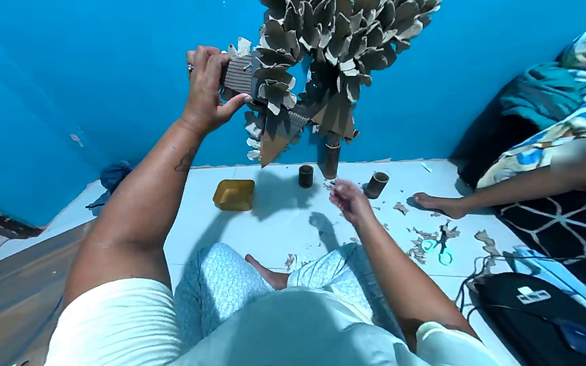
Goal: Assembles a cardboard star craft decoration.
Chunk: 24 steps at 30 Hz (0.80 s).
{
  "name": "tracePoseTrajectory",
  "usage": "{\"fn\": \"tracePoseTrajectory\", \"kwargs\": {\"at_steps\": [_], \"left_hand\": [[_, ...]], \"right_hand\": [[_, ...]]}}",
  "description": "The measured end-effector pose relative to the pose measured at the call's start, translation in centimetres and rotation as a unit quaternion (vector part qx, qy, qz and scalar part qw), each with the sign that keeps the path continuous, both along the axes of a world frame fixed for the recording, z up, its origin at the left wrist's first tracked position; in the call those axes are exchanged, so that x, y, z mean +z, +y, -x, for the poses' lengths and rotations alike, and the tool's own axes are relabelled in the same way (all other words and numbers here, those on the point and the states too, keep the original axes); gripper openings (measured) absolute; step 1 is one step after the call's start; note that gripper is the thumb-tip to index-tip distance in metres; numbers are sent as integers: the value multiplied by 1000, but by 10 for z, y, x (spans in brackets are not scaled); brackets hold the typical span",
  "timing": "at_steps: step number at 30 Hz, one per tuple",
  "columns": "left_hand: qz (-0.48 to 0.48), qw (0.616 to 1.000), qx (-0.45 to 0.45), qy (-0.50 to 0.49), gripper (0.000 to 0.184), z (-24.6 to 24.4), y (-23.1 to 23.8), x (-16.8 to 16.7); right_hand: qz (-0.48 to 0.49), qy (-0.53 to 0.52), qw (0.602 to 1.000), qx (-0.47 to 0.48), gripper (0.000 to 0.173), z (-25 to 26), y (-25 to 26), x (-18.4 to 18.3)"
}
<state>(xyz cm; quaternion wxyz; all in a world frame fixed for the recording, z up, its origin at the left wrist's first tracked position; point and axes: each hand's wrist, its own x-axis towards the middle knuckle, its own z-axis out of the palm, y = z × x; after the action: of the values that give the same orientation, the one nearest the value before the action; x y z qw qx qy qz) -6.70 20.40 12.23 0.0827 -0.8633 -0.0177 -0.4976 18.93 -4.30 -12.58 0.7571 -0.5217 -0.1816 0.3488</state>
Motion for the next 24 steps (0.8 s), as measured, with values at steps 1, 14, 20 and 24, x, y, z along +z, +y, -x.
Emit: {"fn": "tracePoseTrajectory", "kwargs": {"at_steps": [1,14,20,24], "left_hand": [[7,1000,-6,-12,61,-3,-2,-8],[243,953,-64,-171,53,-32,-19,-123],[429,875,-130,-183,44,-37,-29,-158],[546,793,-200,-182,33,-39,-37,-182]], "right_hand": [[-38,-47,998,-8,31,-6,-1,16],[-210,-338,916,-45,34,-24,-44,129],[-203,-530,823,-35,38,8,-64,176],[-222,-638,737,17,39,37,-62,223]]}}
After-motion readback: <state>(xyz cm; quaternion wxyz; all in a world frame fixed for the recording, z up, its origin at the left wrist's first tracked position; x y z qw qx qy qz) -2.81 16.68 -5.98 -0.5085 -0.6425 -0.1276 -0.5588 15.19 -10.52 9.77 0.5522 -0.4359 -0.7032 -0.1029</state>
